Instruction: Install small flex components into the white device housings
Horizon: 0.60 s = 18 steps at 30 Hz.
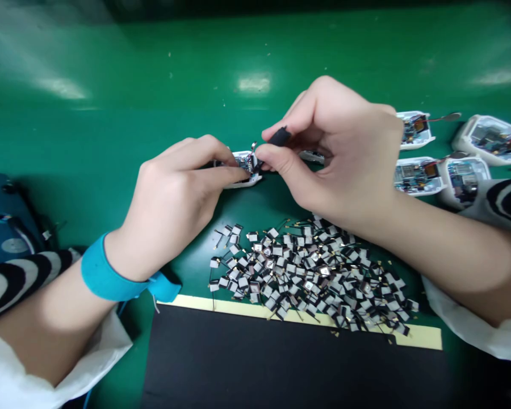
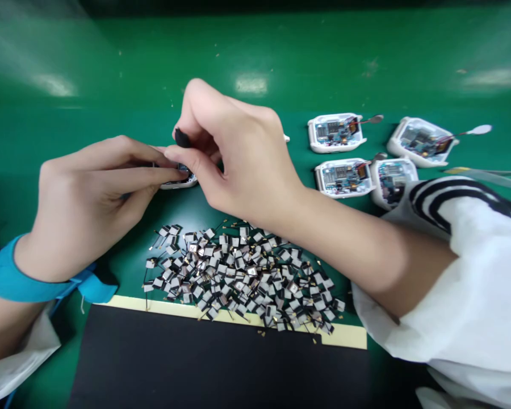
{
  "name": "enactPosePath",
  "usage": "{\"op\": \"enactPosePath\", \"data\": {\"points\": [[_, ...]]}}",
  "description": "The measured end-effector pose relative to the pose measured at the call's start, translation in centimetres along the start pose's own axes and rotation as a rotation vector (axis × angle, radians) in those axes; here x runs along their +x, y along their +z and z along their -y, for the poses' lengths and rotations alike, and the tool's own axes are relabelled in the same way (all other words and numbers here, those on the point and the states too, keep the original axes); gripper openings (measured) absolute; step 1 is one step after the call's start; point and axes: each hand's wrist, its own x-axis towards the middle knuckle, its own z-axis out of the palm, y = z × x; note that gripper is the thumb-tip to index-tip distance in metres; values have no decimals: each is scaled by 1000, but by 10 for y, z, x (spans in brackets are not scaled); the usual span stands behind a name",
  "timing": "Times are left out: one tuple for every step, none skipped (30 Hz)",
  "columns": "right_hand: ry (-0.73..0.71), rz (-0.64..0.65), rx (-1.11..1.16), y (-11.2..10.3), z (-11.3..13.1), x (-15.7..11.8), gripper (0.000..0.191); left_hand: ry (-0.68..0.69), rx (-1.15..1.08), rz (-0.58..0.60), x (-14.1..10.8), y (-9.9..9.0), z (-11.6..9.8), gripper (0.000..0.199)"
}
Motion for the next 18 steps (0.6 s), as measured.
{"op": "enactPosePath", "data": {"points": [[-5, -6, -1, 1, -1, 0, 18, 7, 1, -4, 0, 0, 0, 21], [-7, -14, 3, 2, -1, 0, 19, 10, 2, -2, 0, 0, 0, 22], [-11, -26, 10, 2, -1, -1, 20, 9, 4, 4, 0, 0, 0, 22], [-17, -40, 21, 3, -2, -1, 21, 6, 6, 7, 0, 1, 0, 22], [-21, -52, 34, 3, -2, -1, 22, 4, 8, 8, -1, 1, 0, 22], [-26, -63, 47, 4, -1, -1, 23, 0, 9, 12, -1, 1, 0, 23], [-28, -69, 57, 4, -1, -1, 24, -8, 10, 16, -1, 1, 0, 24], [-22, -71, 64, 4, -1, -1, 24, -15, 10, 20, 0, 1, 0, 24], [-15, -69, 68, 4, -1, -1, 24, -27, 12, 20, 0, 1, 0, 24], [-9, -67, 73, 4, -1, -1, 24, -35, 16, 21, 0, 1, 0, 24], [-6, -66, 76, 4, -1, -1, 23, -36, 17, 22, 0, 1, 0, 23], [-5, -65, 78, 4, 0, -1, 23, -33, 19, 20, 0, 1, 0, 22], [-6, -62, 77, 4, 0, -1, 23, -28, 19, 17, 0, 1, 0, 22], [-9, -60, 72, 4, 0, -1, 22, -23, 17, 12, 0, 1, 0, 22], [-10, -57, 65, 3, 0, -1, 22, -20, 13, 6, 0, 1, -1, 21], [-8, -52, 57, 3, 0, -1, 23, -19, 8, 4, 0, 1, -1, 22], [-5, -47, 50, 3, 0, 0, 23, -23, 6, -1, 0, 1, -1, 21], [-1, -44, 44, 2, 1, 0, 23, -27, 4, -4, 0, 1, -2, 21]]}}
